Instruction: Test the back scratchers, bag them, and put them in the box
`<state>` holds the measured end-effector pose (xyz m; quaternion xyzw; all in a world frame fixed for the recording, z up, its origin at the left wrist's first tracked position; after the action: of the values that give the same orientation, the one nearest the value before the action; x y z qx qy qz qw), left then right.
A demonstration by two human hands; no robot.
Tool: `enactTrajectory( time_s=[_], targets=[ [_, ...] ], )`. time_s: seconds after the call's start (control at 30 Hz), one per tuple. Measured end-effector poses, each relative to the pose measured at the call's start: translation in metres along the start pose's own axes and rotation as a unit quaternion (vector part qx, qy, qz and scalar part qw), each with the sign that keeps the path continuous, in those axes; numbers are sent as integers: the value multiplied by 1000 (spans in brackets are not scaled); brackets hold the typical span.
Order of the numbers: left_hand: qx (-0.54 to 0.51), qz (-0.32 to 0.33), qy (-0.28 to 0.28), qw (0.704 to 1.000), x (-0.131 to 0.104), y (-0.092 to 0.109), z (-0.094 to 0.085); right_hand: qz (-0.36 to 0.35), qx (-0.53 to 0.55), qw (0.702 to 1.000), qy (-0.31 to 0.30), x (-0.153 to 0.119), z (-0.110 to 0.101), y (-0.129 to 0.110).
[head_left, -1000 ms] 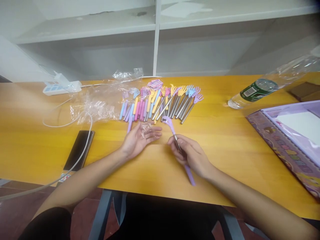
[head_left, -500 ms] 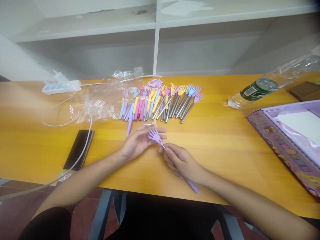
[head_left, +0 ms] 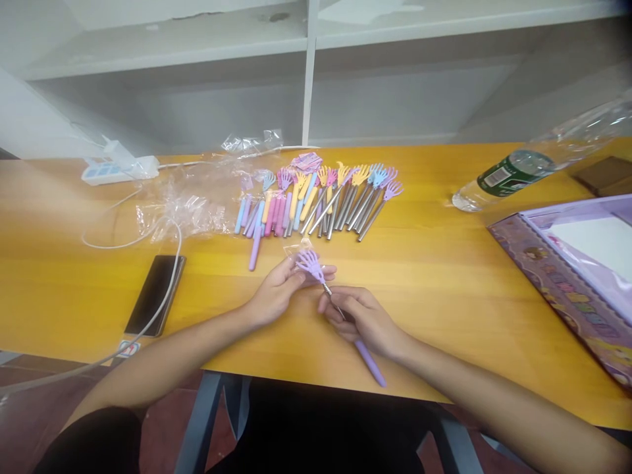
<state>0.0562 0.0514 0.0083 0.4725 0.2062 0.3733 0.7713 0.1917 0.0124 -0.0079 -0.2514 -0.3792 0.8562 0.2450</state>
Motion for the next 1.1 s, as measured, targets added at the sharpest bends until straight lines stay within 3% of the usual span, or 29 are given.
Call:
enactTrajectory(
  time_s=[0.17, 0.33, 0.5, 0.6, 0.73, 0.87, 1.1],
  targets=[
    [15, 10, 12, 1000, 0, 4, -2, 1, -58, 998, -23, -2, 6, 3],
    [46, 32, 20, 998, 0, 14, -2, 1, -147, 989, 12, -6, 6, -3],
    [25, 18, 0, 1000, -1, 8, 3, -5, -123, 992, -11, -4, 11, -2],
    [31, 13, -14, 999, -2, 5, 4, -25, -119, 993, 5, -4, 11, -5],
    [125, -17, -29, 992, -3, 7, 6, -57, -129, 989, 43, -6, 6, -11],
    [205, -34, -46, 977, -3, 11, 13, -13, -112, 993, 17, -3, 7, -2],
    [31, 22, 20, 999, -2, 14, 0, 62, -83, 993, -62, -3, 6, 6]
  ],
)
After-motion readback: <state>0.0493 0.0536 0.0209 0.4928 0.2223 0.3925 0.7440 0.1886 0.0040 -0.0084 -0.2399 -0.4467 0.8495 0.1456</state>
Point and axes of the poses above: each hand's wrist, its own x-axis towards the middle knuckle, its own z-axis out of the palm, y = z × x, the point moved 7 cm from there along x, towards the middle knuckle, and after that the axes turned 15 degrees about -y, right-handed, at the moved point
